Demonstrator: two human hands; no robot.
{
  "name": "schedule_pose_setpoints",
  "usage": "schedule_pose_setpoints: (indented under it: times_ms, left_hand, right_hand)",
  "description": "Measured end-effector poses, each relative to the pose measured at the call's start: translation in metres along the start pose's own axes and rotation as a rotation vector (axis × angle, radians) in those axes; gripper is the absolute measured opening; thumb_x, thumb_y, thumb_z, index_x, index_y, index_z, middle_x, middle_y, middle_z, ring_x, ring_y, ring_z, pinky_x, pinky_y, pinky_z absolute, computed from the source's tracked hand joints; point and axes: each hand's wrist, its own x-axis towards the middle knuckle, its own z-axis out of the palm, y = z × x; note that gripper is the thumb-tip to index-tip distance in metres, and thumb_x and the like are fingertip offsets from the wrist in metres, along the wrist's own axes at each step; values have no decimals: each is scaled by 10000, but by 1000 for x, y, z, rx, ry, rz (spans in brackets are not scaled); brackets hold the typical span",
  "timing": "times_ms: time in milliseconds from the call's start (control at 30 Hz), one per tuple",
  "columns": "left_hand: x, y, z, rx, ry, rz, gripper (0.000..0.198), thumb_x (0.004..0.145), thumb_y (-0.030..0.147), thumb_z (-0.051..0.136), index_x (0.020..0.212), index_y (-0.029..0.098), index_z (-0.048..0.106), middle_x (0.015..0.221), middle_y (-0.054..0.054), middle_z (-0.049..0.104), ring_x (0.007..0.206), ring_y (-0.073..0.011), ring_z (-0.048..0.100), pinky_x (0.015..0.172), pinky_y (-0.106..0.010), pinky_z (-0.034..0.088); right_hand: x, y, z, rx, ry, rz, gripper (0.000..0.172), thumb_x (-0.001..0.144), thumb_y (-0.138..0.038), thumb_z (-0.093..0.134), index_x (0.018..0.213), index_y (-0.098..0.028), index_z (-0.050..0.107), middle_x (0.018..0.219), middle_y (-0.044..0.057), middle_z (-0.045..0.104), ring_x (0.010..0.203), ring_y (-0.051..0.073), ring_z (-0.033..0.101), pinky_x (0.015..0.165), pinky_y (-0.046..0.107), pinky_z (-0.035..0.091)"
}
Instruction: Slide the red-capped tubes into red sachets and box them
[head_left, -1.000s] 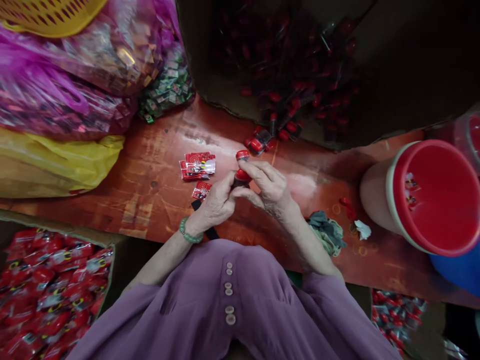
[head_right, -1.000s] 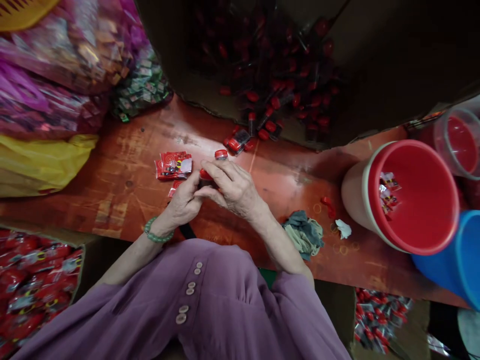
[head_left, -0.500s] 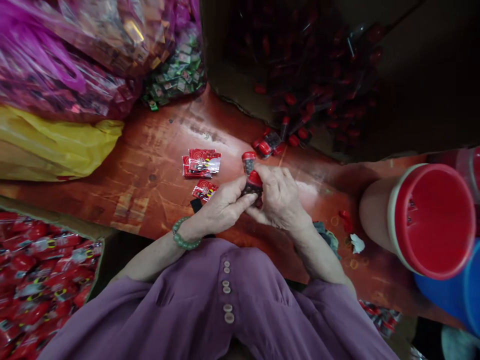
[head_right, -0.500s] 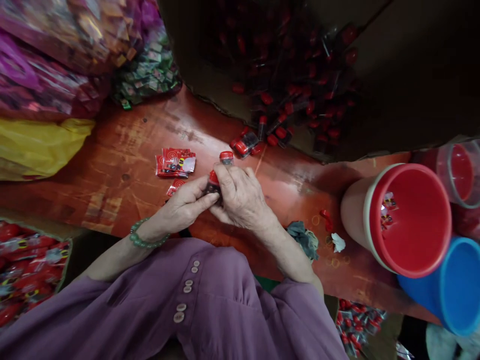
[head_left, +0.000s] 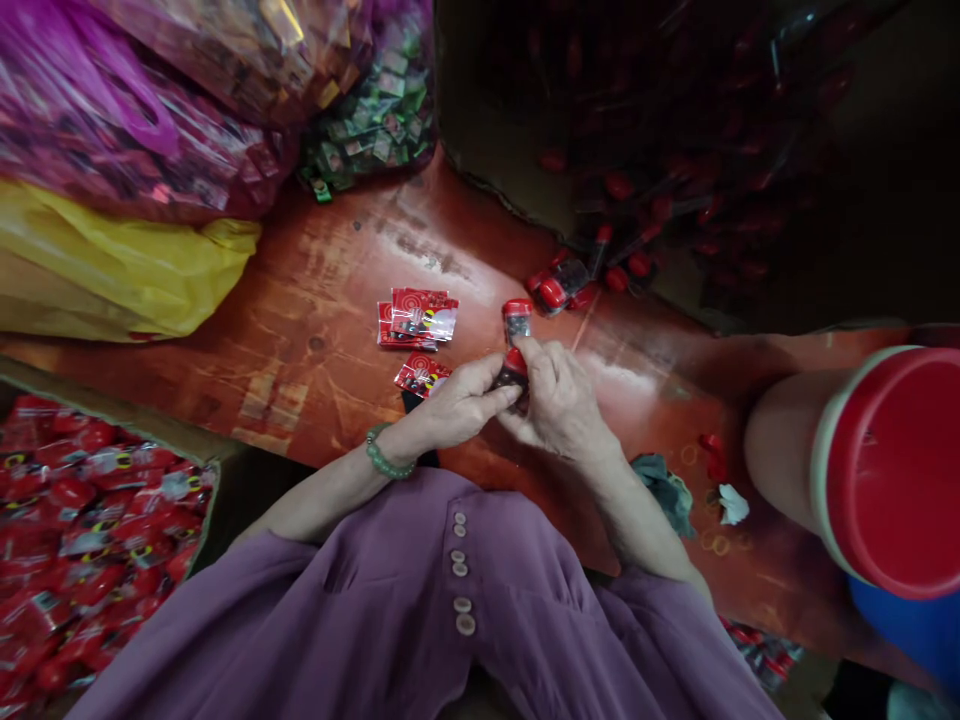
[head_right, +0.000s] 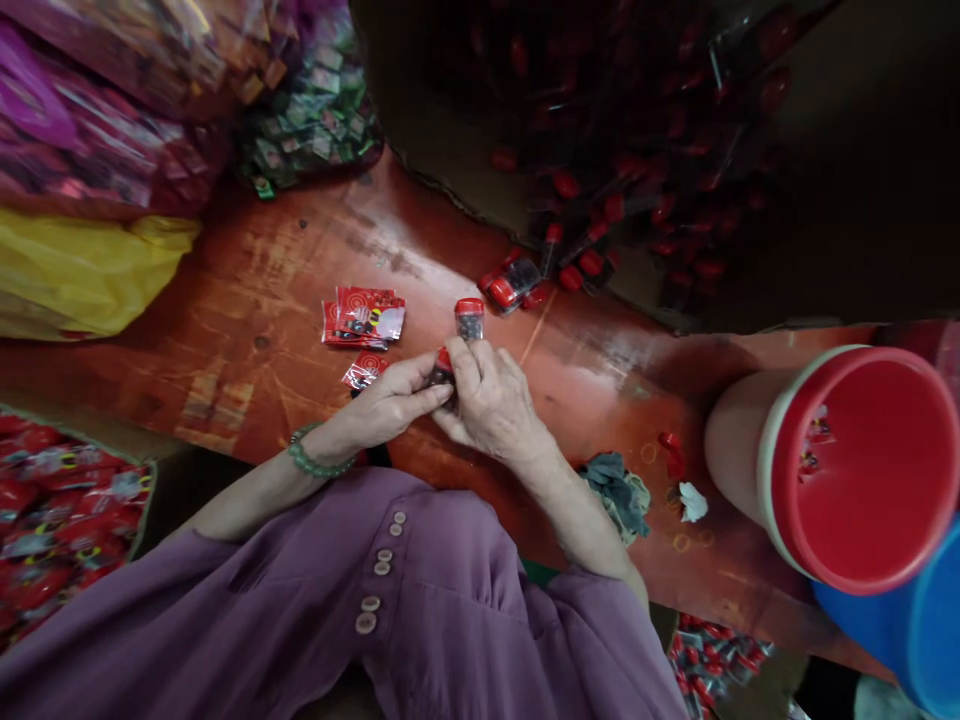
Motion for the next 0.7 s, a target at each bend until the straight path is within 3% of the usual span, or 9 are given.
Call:
schedule_pose_setpoints:
  times_ms: [133, 200, 300, 400, 567, 700]
  left_hand:
    - [-9, 5, -11, 218, -18, 50, 283, 960, 388, 495, 1000, 158, 654, 956, -60, 706, 892, -194, 656, 847, -333, 540]
    - [-17, 9, -24, 478, 70, 132, 313, 969, 400, 506, 1081, 160, 672, 1048, -94, 723, 967, -223, 669, 911, -368, 535]
    - [-27, 8, -52, 913, 319, 240, 345, 940, 362, 578, 1199, 146, 649, 1238, -162, 670, 1149, -296, 608, 1040, -475, 475]
    - [-32, 1, -75, 1167, 347, 240, 338, 951, 324, 559, 1235, 154, 627, 1277, -163, 630, 1175, -305, 564, 1031, -506, 461]
    - [-50, -12, -74, 1247, 299, 316, 245, 956, 327, 559, 1115, 184, 679, 1043, -108, 643, 952, -238, 564, 854, -414, 499]
    - [-64, -22, -59, 1284, 156, 308, 227, 952, 272, 556, 1096, 151, 684, 1020, -131, 641, 926, -248, 547, 812, -399, 509]
  right_hand:
    - [-11, 5, 8, 306, 7, 176, 692, 802, -370, 633, 1419, -170, 393, 1133, 153, 632, 958, 292, 622, 797, 471, 560]
    - [-17, 10, 13, 627, 39, 339, 716, 787, -446, 680, 1415, -221, 422, 1196, 134, 630, 996, 277, 640, 841, 466, 562]
    - [-26, 15, 25, 1230, 99, 558, 704, 794, -625, 615, 1379, -256, 483, 1263, 124, 639, 937, 231, 679, 745, 388, 576]
    - [-30, 13, 34, 1628, 174, 668, 728, 739, -690, 605, 1318, -252, 550, 1291, 138, 655, 862, 203, 691, 644, 337, 565]
    - [-32, 3, 34, 1739, 206, 816, 690, 720, -713, 613, 1245, -267, 576, 1338, 142, 652, 969, 239, 722, 721, 407, 601]
    - [-36, -1, 35, 1689, 201, 986, 617, 783, -763, 523, 1124, -253, 597, 1176, 112, 733, 776, 208, 751, 619, 369, 601]
